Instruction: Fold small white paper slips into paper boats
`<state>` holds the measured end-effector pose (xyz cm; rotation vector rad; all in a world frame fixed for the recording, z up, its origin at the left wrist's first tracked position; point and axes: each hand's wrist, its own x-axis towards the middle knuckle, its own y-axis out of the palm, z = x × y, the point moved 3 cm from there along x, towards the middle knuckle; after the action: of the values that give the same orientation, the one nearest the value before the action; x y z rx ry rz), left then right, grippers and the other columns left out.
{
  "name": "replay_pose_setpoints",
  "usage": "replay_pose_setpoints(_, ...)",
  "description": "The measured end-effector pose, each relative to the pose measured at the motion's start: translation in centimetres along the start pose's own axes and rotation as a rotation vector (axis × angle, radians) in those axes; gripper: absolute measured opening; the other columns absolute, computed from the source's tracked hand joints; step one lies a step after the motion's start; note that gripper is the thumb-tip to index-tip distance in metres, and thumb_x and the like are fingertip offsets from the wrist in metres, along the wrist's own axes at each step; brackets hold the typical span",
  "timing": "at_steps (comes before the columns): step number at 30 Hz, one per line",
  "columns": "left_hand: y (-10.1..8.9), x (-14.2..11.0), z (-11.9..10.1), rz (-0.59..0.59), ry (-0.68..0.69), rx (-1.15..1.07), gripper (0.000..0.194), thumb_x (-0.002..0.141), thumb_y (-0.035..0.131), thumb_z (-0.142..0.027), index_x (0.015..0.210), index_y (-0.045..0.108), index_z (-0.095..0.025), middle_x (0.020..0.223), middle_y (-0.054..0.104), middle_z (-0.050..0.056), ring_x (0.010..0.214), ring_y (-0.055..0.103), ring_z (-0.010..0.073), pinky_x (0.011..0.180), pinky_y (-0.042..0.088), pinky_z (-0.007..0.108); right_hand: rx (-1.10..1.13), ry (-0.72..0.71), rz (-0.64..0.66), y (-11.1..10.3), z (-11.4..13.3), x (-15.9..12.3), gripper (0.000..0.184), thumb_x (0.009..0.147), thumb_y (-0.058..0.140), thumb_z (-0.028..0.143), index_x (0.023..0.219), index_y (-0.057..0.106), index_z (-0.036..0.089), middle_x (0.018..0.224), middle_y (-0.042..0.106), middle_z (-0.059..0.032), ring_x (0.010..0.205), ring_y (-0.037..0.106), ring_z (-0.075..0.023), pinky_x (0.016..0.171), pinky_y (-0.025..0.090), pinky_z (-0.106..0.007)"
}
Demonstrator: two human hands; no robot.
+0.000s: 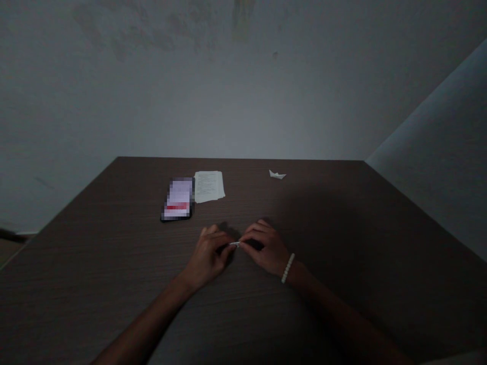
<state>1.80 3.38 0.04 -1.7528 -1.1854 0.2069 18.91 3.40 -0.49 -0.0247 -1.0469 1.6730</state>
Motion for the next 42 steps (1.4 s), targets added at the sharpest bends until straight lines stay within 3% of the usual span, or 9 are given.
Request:
replay_pose_setpoints(19, -0.6, -0.2, -0.9, 0.014, 0.074, 0.035, 0.036, 0.098, 0.039, -0.031, 0.075, 0.063, -0.018, 0.072, 0.060, 0.003, 0.076, 0.046, 0.0199, 0.069, 0.030, 0.034, -0.006, -0.077, -0.031, 0.2, 0.7, 0.2, 0.014, 0.092, 0.057, 0.025, 0.082, 0.065, 0.020, 0.080, 0.068, -0.0020, 0.079, 0.056, -0.0165, 0.076, 0.046, -0.031)
replay_pose_setpoints(27, -0.6, -0.1, -0.7, -0.075, 0.048, -0.106, 0.027, 0.097, 0.044, -0.025, 0.082, 0.067, -0.018, 0.075, 0.063, 0.003, 0.075, 0.047, 0.0181, 0.071, 0.037, 0.033, 0.036, 0.049, -0.071, 0.6, -0.4, -0.3, 0.009, 0.086, 0.065, 0.024, 0.078, 0.065, 0.020, 0.070, 0.065, 0.0000, 0.067, 0.054, -0.0143, 0.063, 0.042, -0.026)
replay_pose_setpoints(34, -0.6, -0.2, -0.7, -0.219, 0.144, -0.121, 0.011, 0.089, 0.056, -0.016, 0.090, 0.068, -0.016, 0.080, 0.068, 0.003, 0.072, 0.052, 0.0159, 0.069, 0.041, 0.031, -0.023, 0.001, -0.045, 0.3, 0.0, -0.3, 0.009, 0.086, 0.064, 0.022, 0.077, 0.065, 0.021, 0.072, 0.068, -0.0001, 0.069, 0.054, -0.0154, 0.067, 0.042, -0.028)
replay_pose_setpoints(38, -0.8, -0.2, -0.6, -0.259, 0.116, -0.112, 0.011, 0.088, 0.058, -0.017, 0.086, 0.069, -0.017, 0.072, 0.066, 0.002, 0.066, 0.051, 0.0148, 0.066, 0.041, 0.030, 0.012, 0.009, -0.057, 0.2, 0.0, -0.2, 0.006, 0.088, 0.063, 0.023, 0.083, 0.067, 0.022, 0.078, 0.071, 0.0003, 0.072, 0.056, -0.0150, 0.071, 0.044, -0.029)
replay_pose_setpoints(42, -1.1, -0.1, -0.7, -0.275, 0.075, -0.125, 0.013, 0.089, 0.058, -0.020, 0.083, 0.070, -0.018, 0.072, 0.068, 0.001, 0.063, 0.052, 0.0138, 0.066, 0.041, 0.031, 0.041, 0.072, -0.072, 0.3, -0.2, -0.2, 0.005, 0.086, 0.066, 0.024, 0.082, 0.068, 0.023, 0.073, 0.068, 0.0005, 0.066, 0.055, -0.0141, 0.063, 0.043, -0.027)
